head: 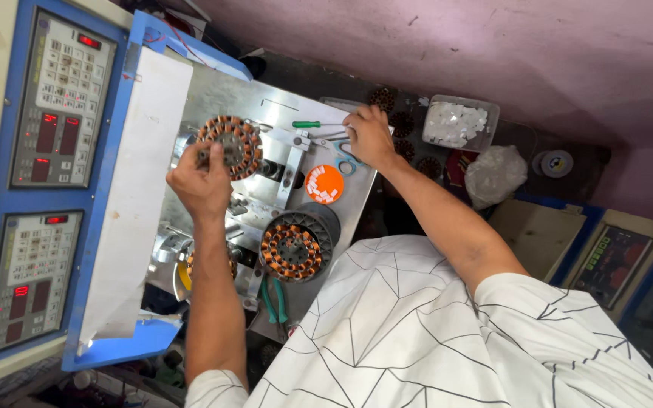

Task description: The person manually inserts copper wire coils into a metal stator core and uses a screwdriver to secure or adjust components.

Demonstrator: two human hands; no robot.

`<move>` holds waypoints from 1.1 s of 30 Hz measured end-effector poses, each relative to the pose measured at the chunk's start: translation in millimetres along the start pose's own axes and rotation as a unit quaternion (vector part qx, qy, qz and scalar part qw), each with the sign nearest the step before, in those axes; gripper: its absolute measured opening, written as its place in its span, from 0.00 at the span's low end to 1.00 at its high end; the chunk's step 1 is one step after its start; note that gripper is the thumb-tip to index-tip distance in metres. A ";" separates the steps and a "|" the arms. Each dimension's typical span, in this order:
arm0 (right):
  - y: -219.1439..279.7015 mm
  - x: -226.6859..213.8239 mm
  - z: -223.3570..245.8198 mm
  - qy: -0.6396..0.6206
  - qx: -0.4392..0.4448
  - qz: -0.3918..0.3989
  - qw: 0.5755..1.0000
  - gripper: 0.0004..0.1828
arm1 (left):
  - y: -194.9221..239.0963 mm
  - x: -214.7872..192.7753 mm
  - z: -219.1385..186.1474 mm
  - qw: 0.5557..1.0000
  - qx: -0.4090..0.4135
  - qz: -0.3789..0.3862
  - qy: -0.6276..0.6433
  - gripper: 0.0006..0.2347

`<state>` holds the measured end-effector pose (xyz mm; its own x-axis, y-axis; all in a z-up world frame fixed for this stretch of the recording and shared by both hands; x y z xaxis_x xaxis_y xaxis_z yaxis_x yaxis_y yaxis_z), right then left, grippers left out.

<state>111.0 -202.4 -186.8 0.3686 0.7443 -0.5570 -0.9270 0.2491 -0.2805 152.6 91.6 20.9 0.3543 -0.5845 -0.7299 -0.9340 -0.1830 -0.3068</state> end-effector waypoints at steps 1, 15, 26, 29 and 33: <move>-1.2 -21.3 14.6 -0.024 0.007 -0.030 0.999 0.08 | 1.6 -3.2 -25.9 0.999 0.024 0.023 0.007 0.06; 155.7 -218.8 92.9 0.034 0.230 -0.018 0.972 0.23 | 275.4 106.8 -182.6 0.917 0.067 0.328 0.219 0.06; 373.0 12.1 -364.4 0.062 0.438 0.089 0.892 0.10 | 487.9 328.0 81.6 0.796 0.000 0.578 -0.178 0.47; 388.1 97.3 -462.4 0.042 0.339 0.047 0.939 0.14 | 586.3 366.7 221.6 0.643 -0.052 0.658 -0.387 0.27; 431.5 200.9 -563.4 0.067 0.304 0.087 0.946 0.20 | 636.7 427.5 327.0 0.707 0.078 0.557 -0.429 0.26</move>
<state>-175.5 -294.5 -860.2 0.1738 0.7314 -0.6594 -0.8288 0.4703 0.3032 -275.7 -16.3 -686.2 -0.6373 0.4095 -0.6528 -0.6623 0.1421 0.7356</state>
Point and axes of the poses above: each hand's wrist, its own y-axis away from the middle knuckle, its own x-axis out of the palm, z = x × y, the point moved 9 cm from there along -y, towards the middle knuckle, and after that the axes turned 13 degrees about -z, right-handed, at the moved point
